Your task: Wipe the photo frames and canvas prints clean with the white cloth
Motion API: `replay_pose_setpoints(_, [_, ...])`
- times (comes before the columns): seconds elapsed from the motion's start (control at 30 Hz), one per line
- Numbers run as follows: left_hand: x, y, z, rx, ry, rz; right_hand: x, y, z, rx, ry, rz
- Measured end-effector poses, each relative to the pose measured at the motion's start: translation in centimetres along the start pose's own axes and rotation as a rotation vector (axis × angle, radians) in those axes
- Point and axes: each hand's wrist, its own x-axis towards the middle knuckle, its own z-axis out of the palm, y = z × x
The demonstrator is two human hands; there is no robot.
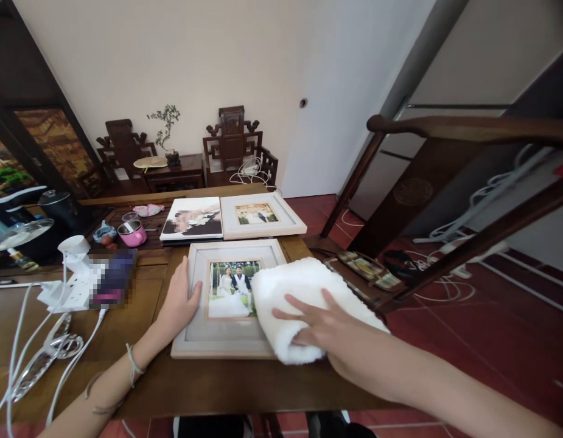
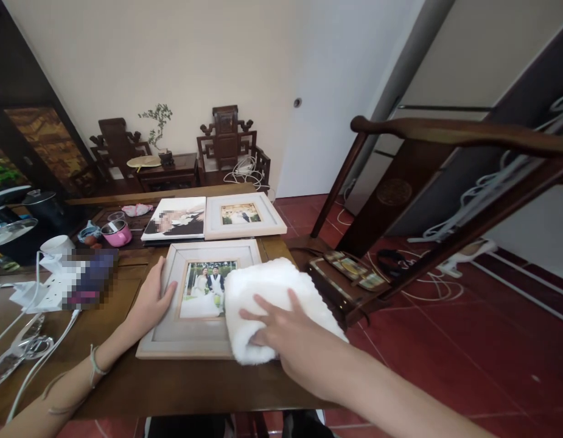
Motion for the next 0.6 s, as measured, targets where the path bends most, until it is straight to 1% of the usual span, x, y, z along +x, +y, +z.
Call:
replay_pose_setpoints(0.07, [0.2, 0.2, -0.4, -0.075, 0.026, -0.1, -0.4, 0.8, 1.3, 0.025, 0.052, 0.019])
replay_pose_setpoints(0.13, [0.3, 0.8, -1.1, -0.233, -0.005, -0.276, -0.6, 1.2, 2.5, 0.048, 0.11, -0.014])
replay_pose_setpoints(0.17, [0.2, 1.2, -1.6, -0.338, -0.056, -0.388, -0.6, 1.3, 3.0, 0.053, 0.138, -0.037])
replay_pose_setpoints(0.23, [-0.2, 2.2, -2.5, -0.575, -0.212, -0.608, -0.6, 1.5, 3.5, 0.062, 0.195, -0.074])
replay_pose_setpoints(0.27, [-0.6, 2.8, -2.9, -0.662, -0.266, -0.719, -0.6, 1.7, 3.6, 0.068, 0.22, -0.089])
replay_pose_setpoints(0.3, [-1.1, 3.3, -3.3, -0.711, -0.283, -0.786, -0.6, 1.9, 3.5, 0.074, 0.245, -0.098])
replay_pose_setpoints(0.33, [-1.7, 3.9, -3.7, -0.736, -0.261, -0.832, -0.6, 2.1, 3.3, 0.076, 0.269, -0.103])
replay_pose_setpoints(0.37, [-2.3, 4.5, -4.0, -0.751, -0.211, -0.864, -0.7, 2.4, 3.0, 0.07, 0.289, -0.103])
replay_pose_setpoints(0.43, [-3.3, 5.4, -4.9, -0.786, -0.1, -0.894, -0.8, 3.2, 2.2, 0.03, 0.321, -0.103])
replay_pose_setpoints(0.47, [-3.8, 5.7, -5.6, -0.812, -0.08, -0.912, -0.9, 3.7, 1.9, -0.002, 0.343, -0.102])
replay_pose_setpoints(0.5, [-4.1, 6.0, -6.3, -0.834, -0.047, -0.932, -1.0, 4.2, 1.6, -0.037, 0.37, -0.102])
replay_pose_setpoints(0.6, [-4.4, 6.1, -9.2, -0.82, 0.128, -1.029, -1.5, 5.1, 1.4, -0.125, 0.455, -0.119])
